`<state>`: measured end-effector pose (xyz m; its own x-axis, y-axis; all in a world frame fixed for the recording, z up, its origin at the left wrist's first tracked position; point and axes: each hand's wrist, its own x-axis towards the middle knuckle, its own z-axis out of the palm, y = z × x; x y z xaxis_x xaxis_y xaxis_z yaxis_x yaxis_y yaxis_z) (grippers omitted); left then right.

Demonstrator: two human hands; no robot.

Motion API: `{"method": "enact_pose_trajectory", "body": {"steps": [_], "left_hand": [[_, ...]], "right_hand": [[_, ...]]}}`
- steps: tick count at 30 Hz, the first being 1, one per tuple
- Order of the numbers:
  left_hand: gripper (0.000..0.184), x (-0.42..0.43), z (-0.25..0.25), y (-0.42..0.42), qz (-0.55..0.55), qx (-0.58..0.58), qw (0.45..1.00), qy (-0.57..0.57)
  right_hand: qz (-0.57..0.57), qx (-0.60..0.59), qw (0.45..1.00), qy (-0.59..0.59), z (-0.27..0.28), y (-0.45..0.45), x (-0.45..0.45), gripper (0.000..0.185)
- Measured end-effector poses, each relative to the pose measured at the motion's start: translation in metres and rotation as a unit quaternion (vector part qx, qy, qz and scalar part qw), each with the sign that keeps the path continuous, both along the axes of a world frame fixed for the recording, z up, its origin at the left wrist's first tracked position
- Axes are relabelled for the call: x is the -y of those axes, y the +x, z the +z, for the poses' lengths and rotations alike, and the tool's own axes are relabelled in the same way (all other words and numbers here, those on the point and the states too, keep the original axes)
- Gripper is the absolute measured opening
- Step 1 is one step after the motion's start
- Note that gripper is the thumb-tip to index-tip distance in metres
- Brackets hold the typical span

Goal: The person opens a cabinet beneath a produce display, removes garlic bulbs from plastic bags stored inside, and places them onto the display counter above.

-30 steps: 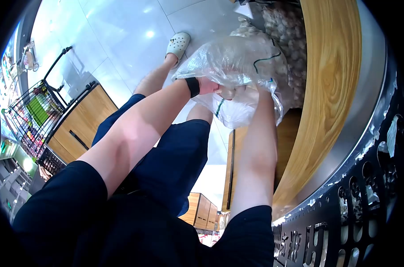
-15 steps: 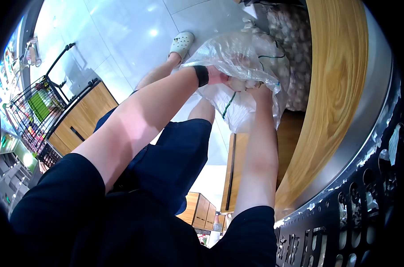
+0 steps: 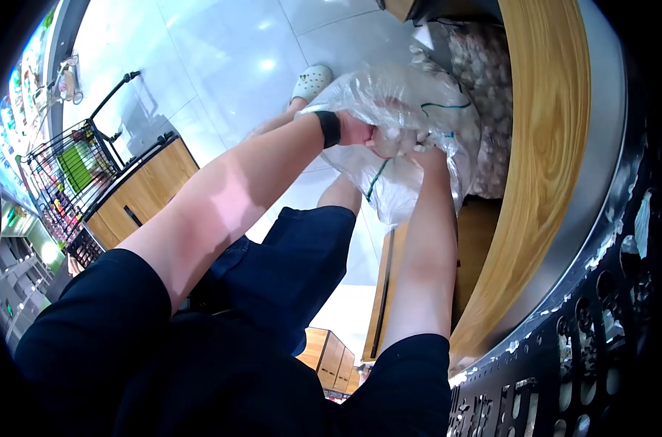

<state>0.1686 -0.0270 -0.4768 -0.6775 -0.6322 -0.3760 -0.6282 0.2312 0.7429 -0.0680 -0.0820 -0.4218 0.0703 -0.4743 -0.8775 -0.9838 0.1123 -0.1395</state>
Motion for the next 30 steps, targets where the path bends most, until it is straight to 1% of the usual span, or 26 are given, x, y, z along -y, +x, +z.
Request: {"method": "enact_pose_trajectory", "body": {"steps": [1,2,4,8,10,12,13,14,16,17,19,20,22,26,28,29,30], "left_hand": [[0.033,0.0,-0.002,0.002,-0.028,0.033,0.999,0.023],[0.033,-0.001,-0.005,0.001,-0.034,0.039,0.998,0.024],[0.033,0.003,0.007,-0.003,-0.036,0.039,0.998,0.017],[0.034,0.004,0.022,-0.015,-0.032,0.047,0.998,0.005],[0.034,0.005,0.027,-0.02,-0.029,0.049,0.998,0.002],[0.034,0.004,0.03,-0.025,-0.03,0.049,0.998,-0.001],[0.034,0.004,0.032,-0.028,-0.032,0.049,0.998,-0.003],[0.034,0.006,0.034,-0.03,-0.035,0.049,0.998,-0.006],[0.035,0.008,0.036,-0.03,-0.038,0.052,0.998,-0.01],[0.035,0.008,0.036,-0.03,-0.04,0.055,0.998,-0.011],[0.035,0.01,0.035,-0.029,-0.042,0.06,0.997,-0.012],[0.035,0.01,0.034,-0.03,-0.043,0.06,0.997,-0.012],[0.035,0.013,0.035,-0.028,-0.046,0.064,0.997,-0.015],[0.036,0.014,0.036,-0.024,-0.054,0.078,0.995,-0.019],[0.036,0.016,0.036,-0.025,-0.056,0.087,0.994,-0.027],[0.036,0.016,0.037,-0.025,-0.058,0.092,0.994,-0.03],[0.036,0.016,0.037,-0.026,-0.058,0.099,0.993,-0.033]], "right_hand": [[-0.004,0.009,1.0,0.006,0.0,0.0,0.0,0.077],[-0.006,0.015,1.0,0.009,0.001,-0.001,-0.001,0.077],[-0.013,0.027,1.0,0.003,0.0,-0.005,-0.006,0.077],[-0.043,0.045,0.996,-0.064,-0.003,-0.004,-0.041,0.078],[-0.064,0.081,0.993,-0.059,-0.006,-0.007,-0.047,0.079],[-0.085,0.127,0.988,-0.017,-0.008,-0.015,-0.044,0.079],[-0.086,0.13,0.988,0.013,-0.006,-0.018,-0.043,0.08],[-0.079,0.117,0.989,0.047,-0.005,-0.02,-0.041,0.08],[-0.021,0.047,0.991,0.127,0.013,-0.009,-0.03,0.076],[-0.022,0.099,0.993,0.063,0.025,-0.011,-0.037,0.068],[-0.022,0.151,0.988,-0.002,0.027,-0.011,-0.042,0.06],[-0.004,0.112,0.994,0.008,0.023,-0.01,-0.041,0.062],[0.013,0.075,0.997,0.017,0.012,-0.009,-0.044,0.064],[0.085,0.089,0.981,-0.149,-0.011,-0.002,-0.073,0.063],[0.105,0.086,0.972,-0.193,-0.001,0.004,-0.069,0.063],[0.01,0.105,0.981,-0.165,0.024,0.017,-0.062,0.073],[-0.027,0.082,0.986,-0.142,0.03,0.026,-0.058,0.076]]}}
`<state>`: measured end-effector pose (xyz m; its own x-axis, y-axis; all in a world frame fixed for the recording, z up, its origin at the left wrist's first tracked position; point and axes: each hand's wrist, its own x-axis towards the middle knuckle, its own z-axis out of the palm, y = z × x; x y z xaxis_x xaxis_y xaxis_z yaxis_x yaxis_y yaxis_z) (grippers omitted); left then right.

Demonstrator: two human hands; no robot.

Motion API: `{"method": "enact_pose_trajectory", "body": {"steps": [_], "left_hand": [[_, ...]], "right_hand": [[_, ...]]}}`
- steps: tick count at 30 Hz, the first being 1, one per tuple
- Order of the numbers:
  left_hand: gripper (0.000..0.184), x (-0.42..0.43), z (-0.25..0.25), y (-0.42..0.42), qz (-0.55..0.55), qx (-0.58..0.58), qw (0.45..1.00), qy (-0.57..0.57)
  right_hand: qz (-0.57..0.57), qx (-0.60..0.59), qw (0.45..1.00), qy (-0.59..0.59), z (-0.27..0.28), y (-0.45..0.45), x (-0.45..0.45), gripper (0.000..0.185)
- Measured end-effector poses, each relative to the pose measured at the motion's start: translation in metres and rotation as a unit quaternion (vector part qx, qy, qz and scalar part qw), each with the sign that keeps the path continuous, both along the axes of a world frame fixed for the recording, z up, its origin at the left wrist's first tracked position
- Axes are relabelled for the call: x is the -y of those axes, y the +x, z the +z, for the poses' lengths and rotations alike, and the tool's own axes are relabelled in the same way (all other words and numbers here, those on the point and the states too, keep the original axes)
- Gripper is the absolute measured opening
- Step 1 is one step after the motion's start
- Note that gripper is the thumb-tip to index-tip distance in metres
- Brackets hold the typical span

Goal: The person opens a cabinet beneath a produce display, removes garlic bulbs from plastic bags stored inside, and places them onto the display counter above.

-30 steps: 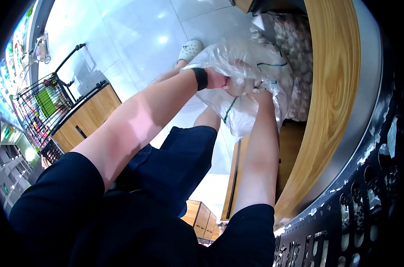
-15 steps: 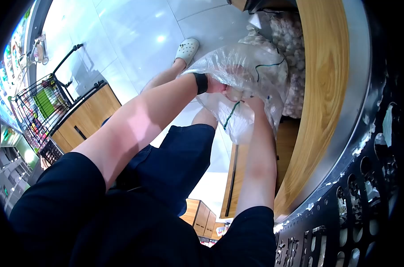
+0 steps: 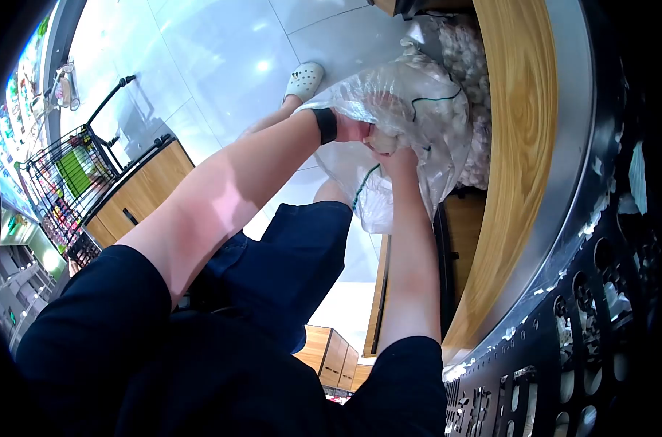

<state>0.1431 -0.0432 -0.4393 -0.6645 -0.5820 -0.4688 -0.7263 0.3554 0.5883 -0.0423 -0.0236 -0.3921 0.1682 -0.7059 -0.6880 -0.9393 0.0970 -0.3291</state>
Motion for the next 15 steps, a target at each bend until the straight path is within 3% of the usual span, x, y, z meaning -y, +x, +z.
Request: {"method": "enact_pose_trajectory", "body": {"steps": [2,5,8,10,11,13,15], "left_hand": [[0.036,0.003,0.0,0.004,-0.005,0.019,1.0,-0.012],[0.037,0.001,0.001,0.007,-0.012,0.038,0.999,-0.022],[0.037,0.002,0.002,0.008,-0.012,0.046,0.998,-0.029],[0.037,0.001,0.004,0.006,-0.011,0.047,0.998,-0.028],[0.037,0.0,0.005,0.006,-0.008,0.043,0.999,-0.025],[0.038,0.0,0.008,0.005,-0.005,0.039,0.999,-0.022],[0.038,-0.001,0.011,0.007,0.0,0.034,0.999,-0.016]], "right_hand": [[-0.075,-0.038,0.995,0.05,0.012,0.017,0.006,0.084],[-0.071,-0.029,0.995,0.067,-0.004,0.008,-0.008,0.075],[0.041,-0.055,0.998,0.017,-0.026,-0.002,-0.011,0.063],[0.118,0.069,0.969,-0.204,-0.027,-0.005,-0.013,0.044],[0.119,0.069,0.97,-0.202,-0.028,-0.004,-0.013,0.044],[0.037,-0.004,0.998,-0.048,-0.046,-0.006,-0.017,0.054],[0.062,-0.005,0.996,-0.069,-0.062,-0.012,-0.027,0.047]]}}
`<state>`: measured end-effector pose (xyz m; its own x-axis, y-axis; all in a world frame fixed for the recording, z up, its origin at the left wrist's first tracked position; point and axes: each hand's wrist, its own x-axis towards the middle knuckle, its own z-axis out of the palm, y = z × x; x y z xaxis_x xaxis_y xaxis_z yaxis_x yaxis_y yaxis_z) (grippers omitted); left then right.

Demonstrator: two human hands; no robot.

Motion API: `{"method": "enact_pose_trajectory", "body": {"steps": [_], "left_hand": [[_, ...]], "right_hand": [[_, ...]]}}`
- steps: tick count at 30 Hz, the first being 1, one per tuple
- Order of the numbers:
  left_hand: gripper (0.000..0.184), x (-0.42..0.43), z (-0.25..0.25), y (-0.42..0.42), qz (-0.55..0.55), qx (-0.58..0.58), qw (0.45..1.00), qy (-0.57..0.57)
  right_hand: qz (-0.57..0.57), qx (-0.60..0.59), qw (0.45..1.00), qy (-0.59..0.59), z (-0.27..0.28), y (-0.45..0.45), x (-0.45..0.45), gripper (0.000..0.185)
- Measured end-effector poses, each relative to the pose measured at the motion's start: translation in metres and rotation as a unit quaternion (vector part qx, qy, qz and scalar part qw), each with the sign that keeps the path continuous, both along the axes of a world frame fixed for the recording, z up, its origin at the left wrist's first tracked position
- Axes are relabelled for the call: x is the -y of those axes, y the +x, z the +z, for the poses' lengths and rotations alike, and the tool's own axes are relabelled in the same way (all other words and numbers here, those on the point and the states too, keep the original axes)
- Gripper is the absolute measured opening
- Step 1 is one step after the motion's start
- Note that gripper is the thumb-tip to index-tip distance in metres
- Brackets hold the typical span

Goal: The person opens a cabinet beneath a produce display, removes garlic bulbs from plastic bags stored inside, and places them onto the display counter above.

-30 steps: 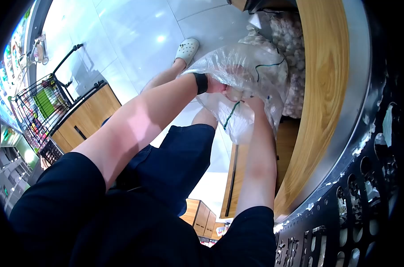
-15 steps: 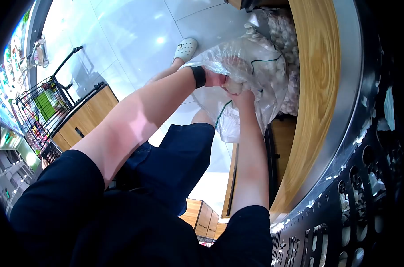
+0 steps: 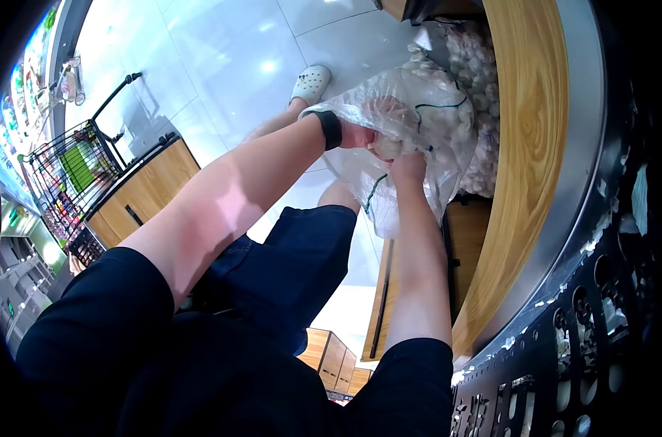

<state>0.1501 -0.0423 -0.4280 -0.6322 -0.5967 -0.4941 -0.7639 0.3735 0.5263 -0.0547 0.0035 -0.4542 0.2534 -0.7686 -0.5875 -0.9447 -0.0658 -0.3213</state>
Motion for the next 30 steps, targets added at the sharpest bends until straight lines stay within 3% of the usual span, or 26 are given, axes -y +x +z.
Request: {"method": "enact_pose_trajectory", "body": {"steps": [2,4,8,14,18,19,20,21,22,24,25,26,28,30], "left_hand": [[0.038,0.0,0.002,-0.001,0.002,-0.003,1.0,0.002],[0.038,-0.002,0.003,-0.001,0.001,-0.005,1.0,0.005],[0.039,-0.003,0.005,-0.003,0.001,-0.008,1.0,0.012],[0.04,-0.004,0.013,-0.005,-0.017,-0.006,1.0,0.013],[0.04,-0.008,0.033,0.0,-0.065,-0.005,0.998,-0.019],[0.04,-0.009,0.041,0.001,-0.133,0.001,0.987,-0.094],[0.04,-0.01,0.048,0.004,-0.275,0.054,0.917,-0.286],[0.04,-0.009,0.054,0.006,-0.39,0.137,0.737,-0.535],[0.04,-0.005,0.063,0.009,-0.435,0.193,0.558,-0.68],[0.041,0.003,0.09,0.012,-0.47,0.239,0.286,-0.8],[0.04,0.016,0.121,0.011,-0.502,0.278,-0.072,-0.816],[0.04,0.019,0.138,0.01,-0.468,0.278,-0.419,-0.727],[0.04,0.008,0.139,0.015,-0.465,0.312,-0.412,-0.719],[0.041,0.002,0.139,0.021,-0.444,0.361,-0.406,-0.712]], "right_hand": [[0.025,-0.005,0.999,-0.025,-0.014,-0.007,-0.006,0.041],[0.009,0.109,0.99,-0.094,-0.016,-0.008,-0.01,0.042],[-0.004,0.117,0.993,-0.035,-0.001,-0.005,0.001,0.037],[0.02,-0.019,1.0,0.016,-0.038,0.01,0.0,0.028],[0.134,-0.107,0.983,0.064,-0.125,-0.023,-0.04,0.029],[0.097,-0.091,0.989,0.058,-0.095,-0.017,-0.026,0.029],[0.06,-0.07,0.995,0.046,-0.064,-0.011,-0.016,0.03],[0.029,-0.052,0.997,0.039,-0.04,-0.007,-0.01,0.031],[0.011,-0.041,0.998,0.042,-0.027,-0.006,-0.006,0.032],[-0.017,-0.026,0.998,0.061,-0.013,-0.004,0.0,0.034],[-0.032,-0.024,0.996,0.078,-0.01,-0.002,0.003,0.036],[-0.048,-0.026,0.994,0.098,-0.008,0.001,0.006,0.037],[-0.06,-0.056,0.988,0.134,-0.006,0.007,0.012,0.04],[0.057,-0.142,0.985,0.082,-0.002,0.007,0.014,0.041]]}}
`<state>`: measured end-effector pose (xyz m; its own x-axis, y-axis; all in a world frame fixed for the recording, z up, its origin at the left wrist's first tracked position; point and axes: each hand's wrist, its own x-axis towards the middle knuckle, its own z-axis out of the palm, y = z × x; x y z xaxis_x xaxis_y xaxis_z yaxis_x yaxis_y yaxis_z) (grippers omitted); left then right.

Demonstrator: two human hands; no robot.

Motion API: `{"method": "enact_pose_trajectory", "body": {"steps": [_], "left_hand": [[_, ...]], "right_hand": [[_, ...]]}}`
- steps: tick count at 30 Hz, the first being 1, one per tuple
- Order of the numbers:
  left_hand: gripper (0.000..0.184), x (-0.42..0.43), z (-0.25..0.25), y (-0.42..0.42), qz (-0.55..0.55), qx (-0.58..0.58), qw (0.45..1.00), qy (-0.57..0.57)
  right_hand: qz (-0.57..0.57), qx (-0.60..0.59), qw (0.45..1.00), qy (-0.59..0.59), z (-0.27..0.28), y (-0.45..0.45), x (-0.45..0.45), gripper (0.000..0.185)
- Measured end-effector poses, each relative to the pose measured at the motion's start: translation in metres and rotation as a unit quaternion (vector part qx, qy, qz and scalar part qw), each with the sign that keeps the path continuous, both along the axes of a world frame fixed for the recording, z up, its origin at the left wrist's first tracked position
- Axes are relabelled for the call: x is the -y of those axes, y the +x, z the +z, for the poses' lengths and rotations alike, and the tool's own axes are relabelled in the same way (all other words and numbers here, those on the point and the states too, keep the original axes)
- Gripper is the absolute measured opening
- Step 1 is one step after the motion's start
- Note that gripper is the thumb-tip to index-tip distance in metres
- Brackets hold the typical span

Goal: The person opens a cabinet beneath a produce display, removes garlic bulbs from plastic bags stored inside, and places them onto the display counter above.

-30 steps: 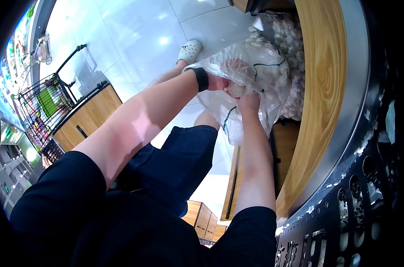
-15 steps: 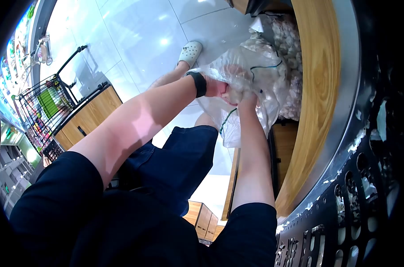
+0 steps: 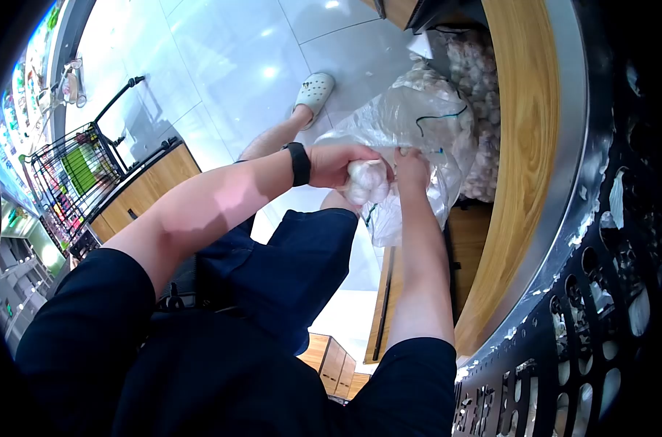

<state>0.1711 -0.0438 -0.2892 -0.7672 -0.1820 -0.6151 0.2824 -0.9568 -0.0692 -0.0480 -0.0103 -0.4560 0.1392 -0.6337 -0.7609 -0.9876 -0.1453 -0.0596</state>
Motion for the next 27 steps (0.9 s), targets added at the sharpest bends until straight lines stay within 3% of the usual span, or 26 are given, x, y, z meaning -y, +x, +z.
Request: {"method": "enact_pose_trajectory", "body": {"steps": [1,3,5,7,9,11,13,15,16,18,19,21,22,24,27], "left_hand": [[0.041,-0.002,0.0,0.002,0.001,0.0,1.0,-0.002],[0.041,-0.006,0.008,0.005,0.004,0.001,1.0,-0.007],[0.042,-0.003,0.019,0.008,-0.021,0.002,1.0,-0.008],[0.041,-0.009,0.018,0.003,0.003,-0.006,1.0,-0.016],[0.042,-0.013,0.022,0.001,-0.001,0.01,1.0,-0.012],[0.043,-0.01,0.024,0.002,0.009,0.0,1.0,-0.005],[0.041,-0.007,0.025,0.01,0.0,-0.011,1.0,0.003],[0.047,-0.008,0.026,0.014,0.028,-0.028,0.999,-0.019],[0.046,-0.005,0.032,0.014,0.052,-0.032,0.997,-0.056],[0.046,-0.003,0.039,0.02,0.049,-0.041,0.995,-0.079],[0.047,0.002,0.049,0.022,0.044,-0.056,0.993,-0.091],[0.045,0.008,0.072,0.033,0.026,-0.054,0.998,-0.006],[0.045,0.007,0.082,0.037,0.022,-0.051,0.998,0.002],[0.047,0.009,0.109,0.042,0.019,-0.057,0.998,0.018],[0.049,0.025,0.17,0.043,0.035,-0.086,0.995,0.04]], "right_hand": [[0.001,0.0,1.0,-0.002,0.002,-0.005,-0.002,0.041],[0.269,-0.003,0.963,-0.015,0.006,-0.012,-0.006,0.034],[0.262,0.003,0.963,-0.07,0.002,-0.006,-0.009,0.029],[0.213,-0.023,0.973,0.087,0.005,0.005,0.003,0.025],[0.213,-0.031,0.975,0.059,0.011,0.007,-0.001,0.023],[0.005,0.015,0.998,-0.069,-0.009,-0.003,-0.008,0.026],[0.1,0.018,0.993,-0.053,0.023,-0.004,0.009,0.042],[-0.064,0.005,0.997,0.031,0.054,0.004,0.022,0.058],[-0.067,0.0,0.997,0.029,0.069,0.005,0.026,0.058],[-0.302,0.055,0.949,0.068,0.099,0.009,0.035,0.061],[-0.307,0.052,0.948,0.059,0.101,0.005,0.028,0.061],[-0.39,0.125,0.911,-0.042,0.098,-0.005,0.004,0.061],[-0.429,0.174,0.886,-0.022,0.105,-0.01,-0.005,0.063],[-0.496,0.268,0.825,-0.027,0.13,-0.009,-0.032,0.081],[-0.545,0.328,0.77,-0.044,0.242,0.013,-0.066,0.088]]}}
